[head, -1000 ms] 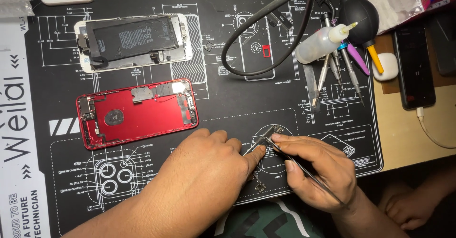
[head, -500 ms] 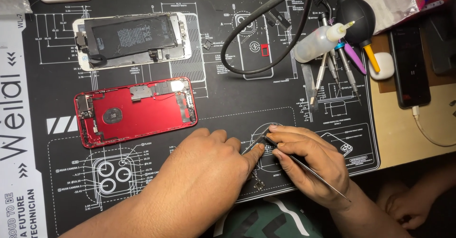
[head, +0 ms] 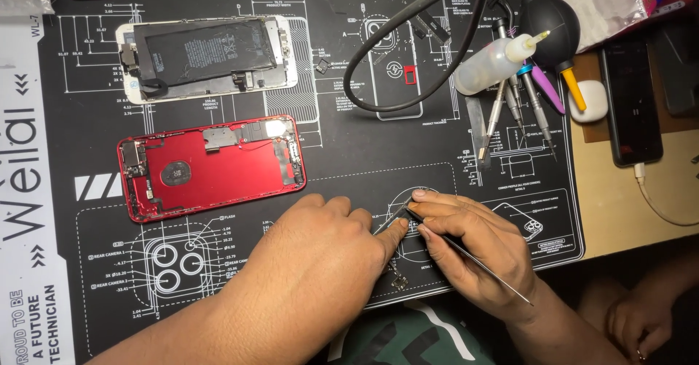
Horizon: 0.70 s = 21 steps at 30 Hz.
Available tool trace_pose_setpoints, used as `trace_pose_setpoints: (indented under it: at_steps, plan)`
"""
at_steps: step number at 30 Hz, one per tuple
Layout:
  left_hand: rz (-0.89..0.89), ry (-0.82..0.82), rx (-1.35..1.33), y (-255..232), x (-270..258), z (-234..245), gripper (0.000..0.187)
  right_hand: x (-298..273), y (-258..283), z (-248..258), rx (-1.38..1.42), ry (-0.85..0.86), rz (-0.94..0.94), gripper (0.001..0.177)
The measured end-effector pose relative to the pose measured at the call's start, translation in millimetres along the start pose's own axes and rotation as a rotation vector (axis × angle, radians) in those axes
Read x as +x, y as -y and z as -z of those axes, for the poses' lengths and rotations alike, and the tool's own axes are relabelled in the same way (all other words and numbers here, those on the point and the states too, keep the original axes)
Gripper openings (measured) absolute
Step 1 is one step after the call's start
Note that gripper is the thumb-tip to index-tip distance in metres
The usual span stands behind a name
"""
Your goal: The person uses tweezers to carefully remove a small component from the back of a red smartphone. They then apply a small amount of liquid from a bottle onto the component and use the tweezers to clean or adjust it on the work mat.
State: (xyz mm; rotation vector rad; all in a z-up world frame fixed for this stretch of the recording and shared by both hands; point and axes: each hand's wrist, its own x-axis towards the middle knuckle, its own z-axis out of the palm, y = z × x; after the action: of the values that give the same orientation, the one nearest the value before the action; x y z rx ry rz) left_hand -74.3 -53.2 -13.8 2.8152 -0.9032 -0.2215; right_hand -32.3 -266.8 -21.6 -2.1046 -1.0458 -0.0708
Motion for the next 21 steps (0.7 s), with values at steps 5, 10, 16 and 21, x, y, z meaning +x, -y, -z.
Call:
trace_pose_setpoints:
  at_steps: [5,10,16,21]
  plan:
    - [-0.001,0.018,-0.003,-0.3,0.5,0.9,0.028,-1.6,-1.0,-0.4,-0.024,0.001,0.007,0.004]
    - [0.001,0.041,0.008,-0.5,1.2,2.1,0.032,-1.5,-1.4,-0.5,-0.048,-0.001,0.025,0.004]
    - [-0.004,0.097,-0.026,-0.9,1.9,4.1,0.050,2.3,1.2,0.7,-0.063,0.022,0.064,0.002]
    - [0.001,0.094,-0.039,-2.6,2.0,4.1,0.063,2.4,0.7,0.6,-0.054,0.012,0.092,0.001]
